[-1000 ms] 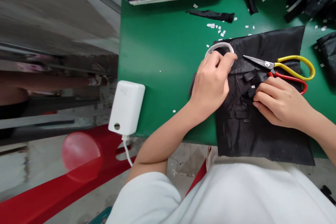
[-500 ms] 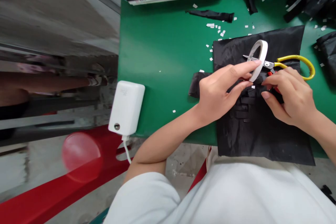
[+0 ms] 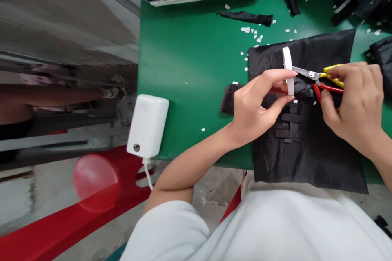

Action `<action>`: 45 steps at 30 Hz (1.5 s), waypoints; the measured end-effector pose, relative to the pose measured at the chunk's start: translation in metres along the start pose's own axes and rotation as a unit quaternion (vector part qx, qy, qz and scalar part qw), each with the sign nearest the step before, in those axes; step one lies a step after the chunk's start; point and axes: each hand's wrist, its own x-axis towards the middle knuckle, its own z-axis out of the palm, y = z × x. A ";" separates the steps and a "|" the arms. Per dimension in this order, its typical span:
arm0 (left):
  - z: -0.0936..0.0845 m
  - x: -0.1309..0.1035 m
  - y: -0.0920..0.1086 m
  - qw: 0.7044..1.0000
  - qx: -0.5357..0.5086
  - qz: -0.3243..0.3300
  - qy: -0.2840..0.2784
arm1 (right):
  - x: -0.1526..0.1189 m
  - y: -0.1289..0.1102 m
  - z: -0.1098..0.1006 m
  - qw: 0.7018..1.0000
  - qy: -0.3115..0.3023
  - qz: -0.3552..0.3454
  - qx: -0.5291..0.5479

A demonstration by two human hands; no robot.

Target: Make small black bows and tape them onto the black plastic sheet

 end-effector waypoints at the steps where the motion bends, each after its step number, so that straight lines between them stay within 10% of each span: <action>1: -0.001 0.000 0.000 1.000 0.003 -0.003 0.004 | 0.001 0.001 0.000 0.999 -0.015 0.026 -0.021; 12: -0.005 0.004 -0.002 1.000 0.005 0.016 0.016 | 0.004 0.019 0.000 0.993 -0.096 0.038 -0.062; 21: -0.006 0.004 -0.005 0.999 0.028 -0.014 0.006 | 0.002 0.026 0.010 0.989 -0.003 0.117 -0.090; 29: -0.005 0.006 -0.005 1.000 0.005 0.003 0.028 | 0.007 0.021 0.001 0.988 0.104 0.087 0.072; 45: -0.008 0.009 0.000 0.998 0.028 -0.058 0.011 | 0.008 0.020 -0.004 0.997 0.041 -0.020 0.064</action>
